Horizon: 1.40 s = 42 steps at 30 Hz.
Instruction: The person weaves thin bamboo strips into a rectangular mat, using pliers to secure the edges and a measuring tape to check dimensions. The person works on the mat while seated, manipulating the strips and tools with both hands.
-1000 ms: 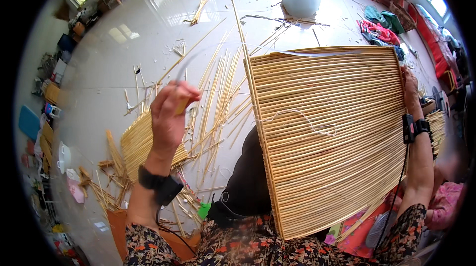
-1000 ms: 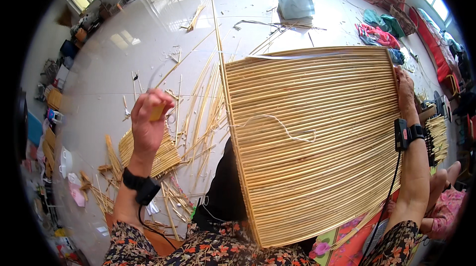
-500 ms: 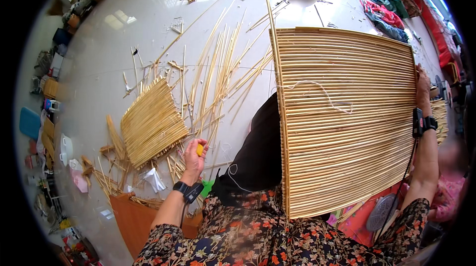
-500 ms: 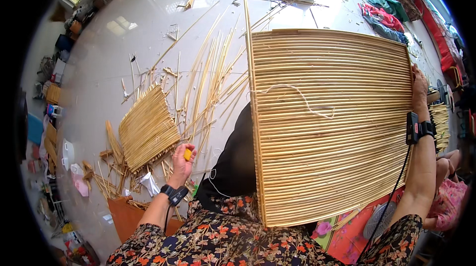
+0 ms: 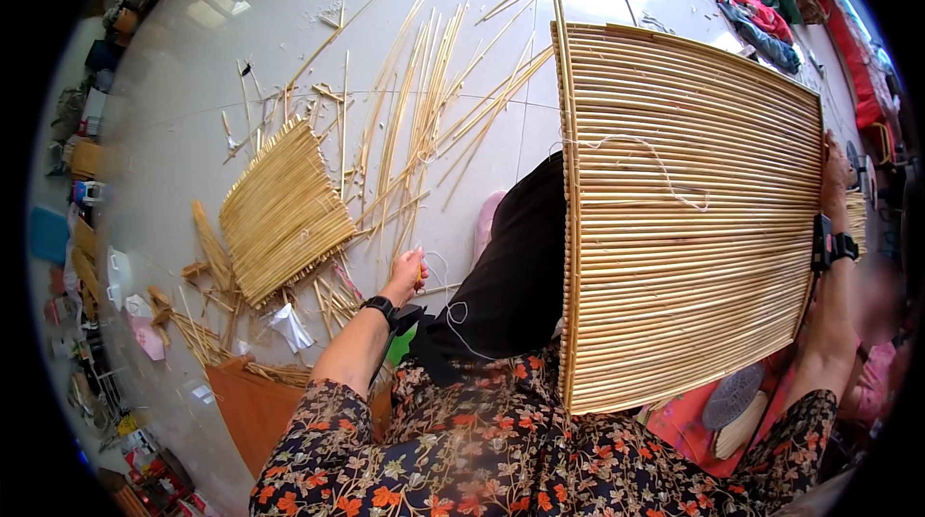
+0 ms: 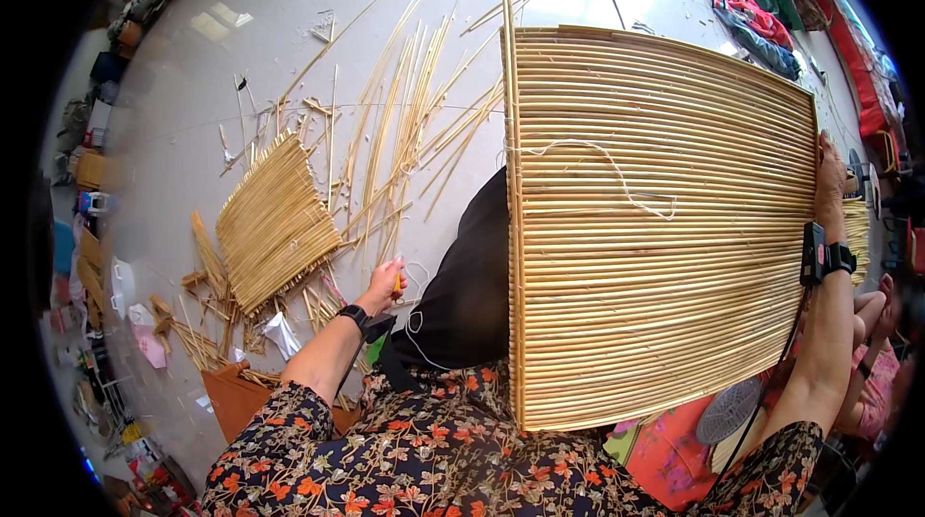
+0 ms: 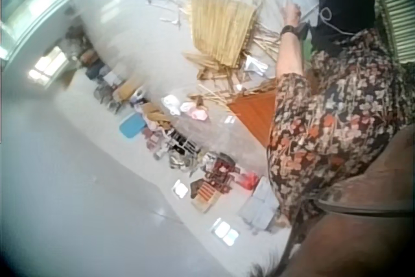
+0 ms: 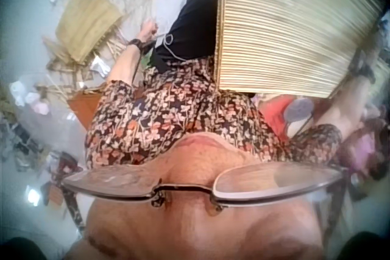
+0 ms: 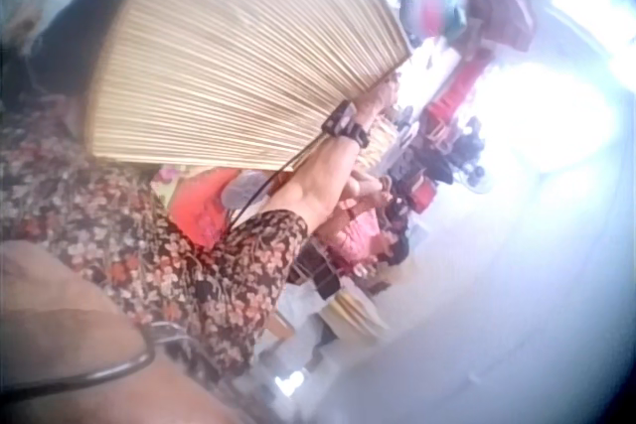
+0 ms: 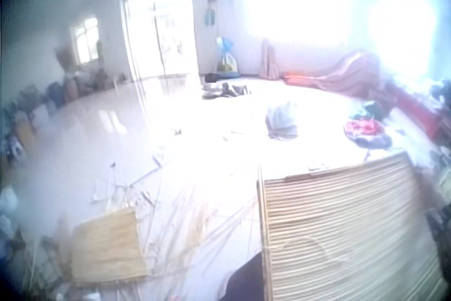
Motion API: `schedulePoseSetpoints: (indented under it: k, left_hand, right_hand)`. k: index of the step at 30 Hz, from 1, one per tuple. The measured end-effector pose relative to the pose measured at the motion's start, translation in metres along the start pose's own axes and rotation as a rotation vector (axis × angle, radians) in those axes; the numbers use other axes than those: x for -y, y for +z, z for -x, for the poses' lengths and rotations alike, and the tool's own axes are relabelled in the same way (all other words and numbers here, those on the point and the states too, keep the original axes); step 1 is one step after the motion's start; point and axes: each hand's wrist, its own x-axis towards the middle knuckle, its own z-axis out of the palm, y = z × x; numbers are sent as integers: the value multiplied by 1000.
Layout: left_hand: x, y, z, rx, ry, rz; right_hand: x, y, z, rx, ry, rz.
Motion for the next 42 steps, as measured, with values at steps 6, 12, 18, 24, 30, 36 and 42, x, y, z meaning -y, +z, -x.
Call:
schedulePoseSetpoints:
  k: [6, 12, 18, 24, 30, 36, 42]
  left_hand:
    - [-10, 40, -27, -84, 176, -393]
    - [0, 56, -48, -274, 306, -847]
    - [-41, 57, -46, -55, 294, -871]
    - [-250, 132, 45, 454, 546, 29]
    - [-376, 262, 134, 835, 476, 123]
    - [-369, 267, 126, 714, 597, 263]
    - [-339, 212, 133, 526, 619, 399]
  right_hand:
    - [-14, -20, -11, 27, -238, 251]
    - [-7, -3, -3, 44, -170, 64]
    - [-30, -1, -13, 68, -180, 34]
    - [-31, 2, -6, -36, -297, 263]
    - [-27, -13, -14, -57, -371, 345]
    - [14, 20, 82, 27, -658, 726]
    - [44, 49, 340, 439, -584, 764]
